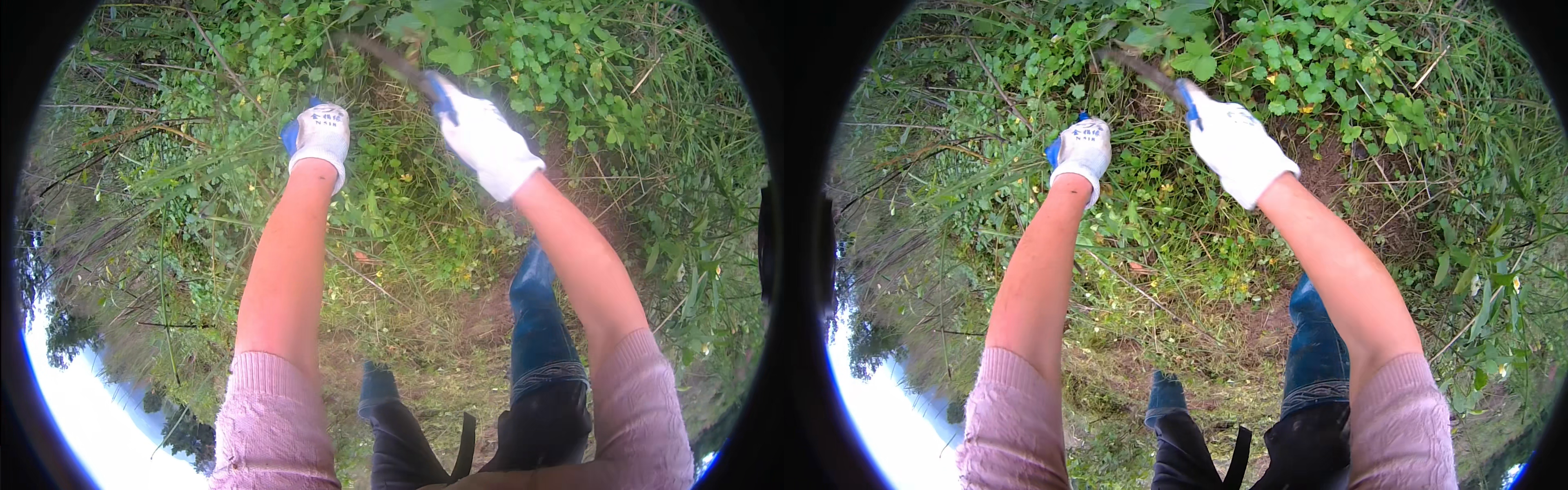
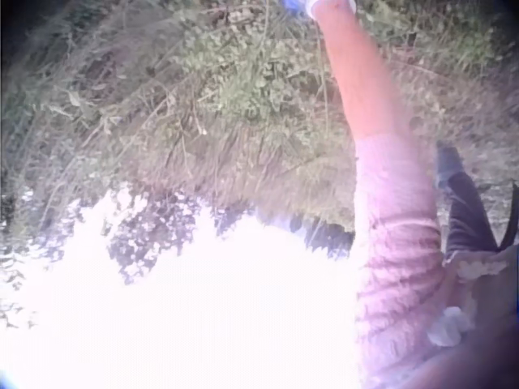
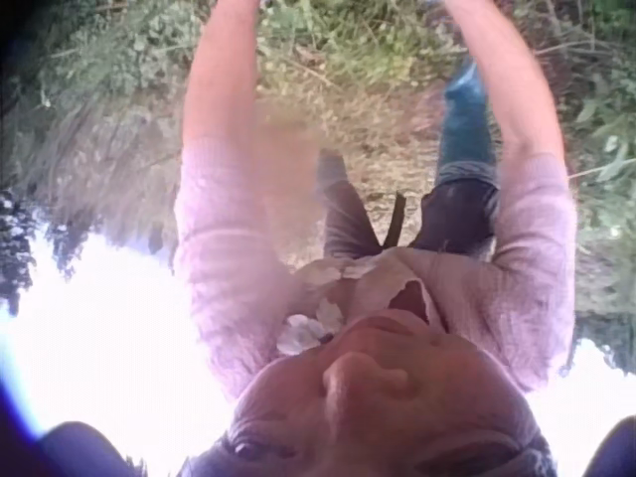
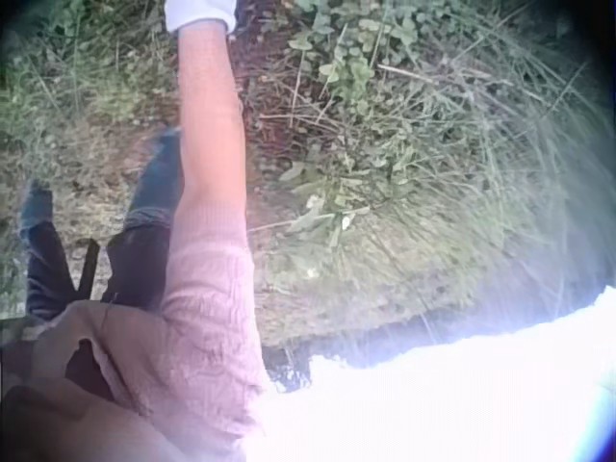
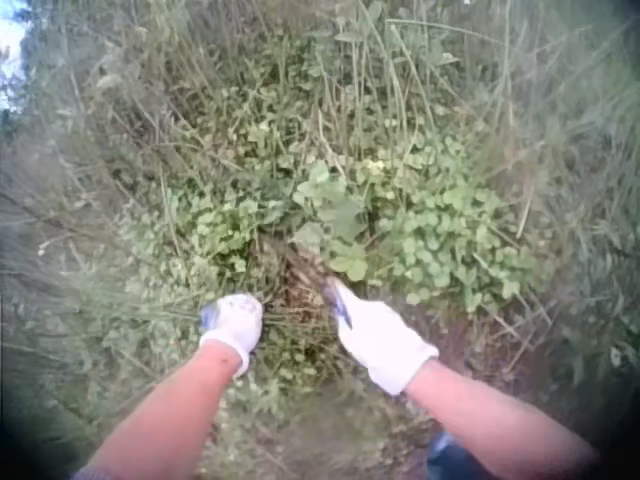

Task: The person uses a sickle to cut weeds and grass in an overgrown outdoor area. They repeatedly swing the tool to sever vegetation, gather the cuttings into bundles, and toss them aside while moving across the terrain.

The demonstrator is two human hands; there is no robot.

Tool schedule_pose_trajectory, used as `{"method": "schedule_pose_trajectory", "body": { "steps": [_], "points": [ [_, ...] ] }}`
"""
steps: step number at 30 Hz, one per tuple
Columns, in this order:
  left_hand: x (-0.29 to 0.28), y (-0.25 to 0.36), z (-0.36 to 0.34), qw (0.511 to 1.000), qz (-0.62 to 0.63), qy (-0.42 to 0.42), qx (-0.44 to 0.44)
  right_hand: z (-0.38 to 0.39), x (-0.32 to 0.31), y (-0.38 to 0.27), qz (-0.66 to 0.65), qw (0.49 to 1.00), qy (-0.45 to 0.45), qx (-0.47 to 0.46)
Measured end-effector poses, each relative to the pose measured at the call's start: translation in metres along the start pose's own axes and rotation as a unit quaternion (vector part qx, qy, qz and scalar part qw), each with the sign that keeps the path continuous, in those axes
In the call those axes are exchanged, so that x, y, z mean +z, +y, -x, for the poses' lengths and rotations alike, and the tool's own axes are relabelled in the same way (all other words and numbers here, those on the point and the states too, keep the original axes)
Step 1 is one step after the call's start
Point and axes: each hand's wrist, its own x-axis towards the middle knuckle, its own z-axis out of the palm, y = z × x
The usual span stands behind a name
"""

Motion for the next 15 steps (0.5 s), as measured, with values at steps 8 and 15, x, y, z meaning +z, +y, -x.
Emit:
{"method": "schedule_pose_trajectory", "body": {
  "steps": [8, 15],
  "points": [
    [0.074, -0.003, 0.051, 0.996, -0.058, -0.012, 0.06, 0.202, -0.058, 0.041, 0.066, 0.934, -0.223, 0.271],
    [0.08, -0.002, 0.051, 0.993, -0.102, -0.019, 0.061, 0.009, 0.027, -0.013, 0.005, 0.997, -0.081, 0.005]
  ]
}}
